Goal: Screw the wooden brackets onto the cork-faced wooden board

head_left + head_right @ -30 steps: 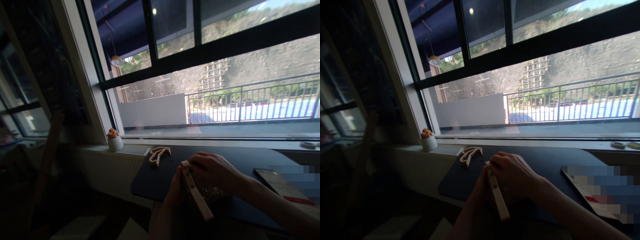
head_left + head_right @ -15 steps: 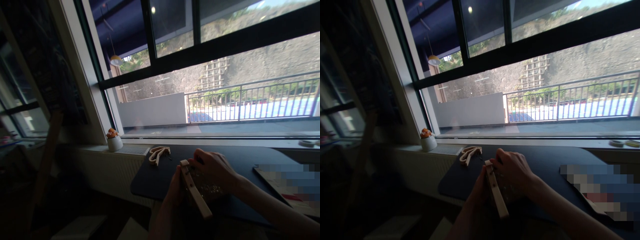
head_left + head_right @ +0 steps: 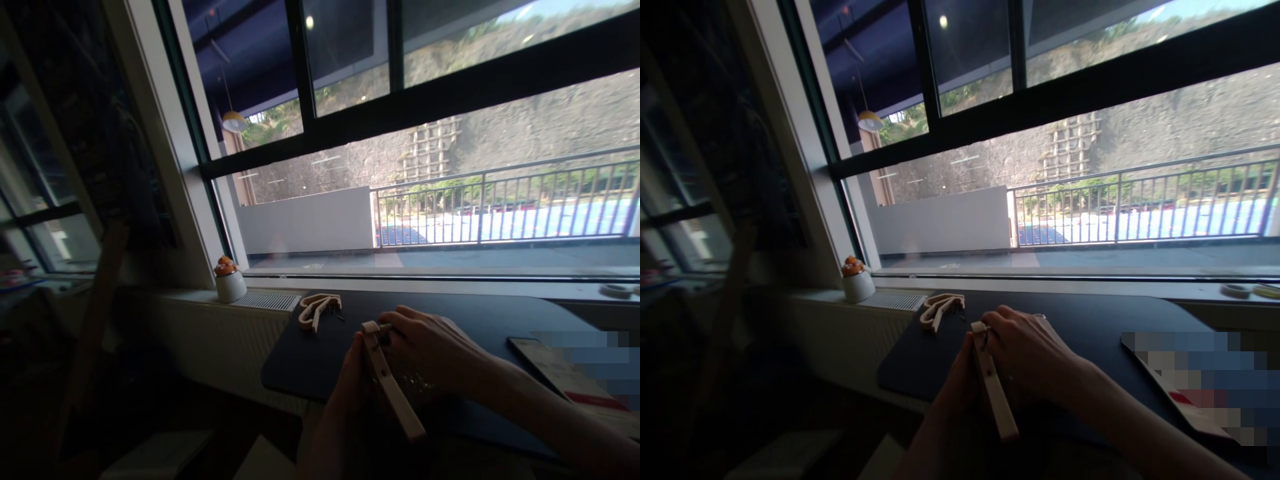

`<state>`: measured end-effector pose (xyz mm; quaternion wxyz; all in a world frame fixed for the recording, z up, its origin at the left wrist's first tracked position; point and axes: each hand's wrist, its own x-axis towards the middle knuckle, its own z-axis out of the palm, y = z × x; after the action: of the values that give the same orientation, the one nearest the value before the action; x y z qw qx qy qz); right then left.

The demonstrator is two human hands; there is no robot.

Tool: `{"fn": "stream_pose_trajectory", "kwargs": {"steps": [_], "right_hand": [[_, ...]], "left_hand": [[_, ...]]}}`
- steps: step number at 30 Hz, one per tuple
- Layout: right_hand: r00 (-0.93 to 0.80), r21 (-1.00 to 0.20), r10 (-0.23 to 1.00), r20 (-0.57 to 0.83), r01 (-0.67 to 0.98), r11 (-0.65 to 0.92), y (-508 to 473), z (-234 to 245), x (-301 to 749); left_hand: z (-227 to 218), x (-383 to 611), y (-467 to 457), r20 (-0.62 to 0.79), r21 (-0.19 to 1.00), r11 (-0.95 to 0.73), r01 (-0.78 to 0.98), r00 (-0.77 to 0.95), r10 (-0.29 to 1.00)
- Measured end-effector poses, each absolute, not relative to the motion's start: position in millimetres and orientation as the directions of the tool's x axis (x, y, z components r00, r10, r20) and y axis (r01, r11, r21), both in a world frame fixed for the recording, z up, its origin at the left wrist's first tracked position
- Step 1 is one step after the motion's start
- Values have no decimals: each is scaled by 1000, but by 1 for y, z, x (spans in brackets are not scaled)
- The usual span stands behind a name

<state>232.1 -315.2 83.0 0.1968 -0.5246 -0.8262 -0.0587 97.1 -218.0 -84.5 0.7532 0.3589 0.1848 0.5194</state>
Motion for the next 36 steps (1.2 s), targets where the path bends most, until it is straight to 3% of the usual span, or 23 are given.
{"fn": "stream_pose_trajectory", "kwargs": {"steps": [10,31,36], "right_hand": [[-466,65,816,342,878,474,-311,86,241],[-554,82,747,366,819,568,-313,82,242],[-656,184,665,358,747,638,-318,88,237]], "left_hand": [[-84,97,-220,98,737,196,-647,389,916],[-81,96,-222,88,744,188,-641,374,923],[-80,97,-223,104,733,193,-652,388,916]]}}
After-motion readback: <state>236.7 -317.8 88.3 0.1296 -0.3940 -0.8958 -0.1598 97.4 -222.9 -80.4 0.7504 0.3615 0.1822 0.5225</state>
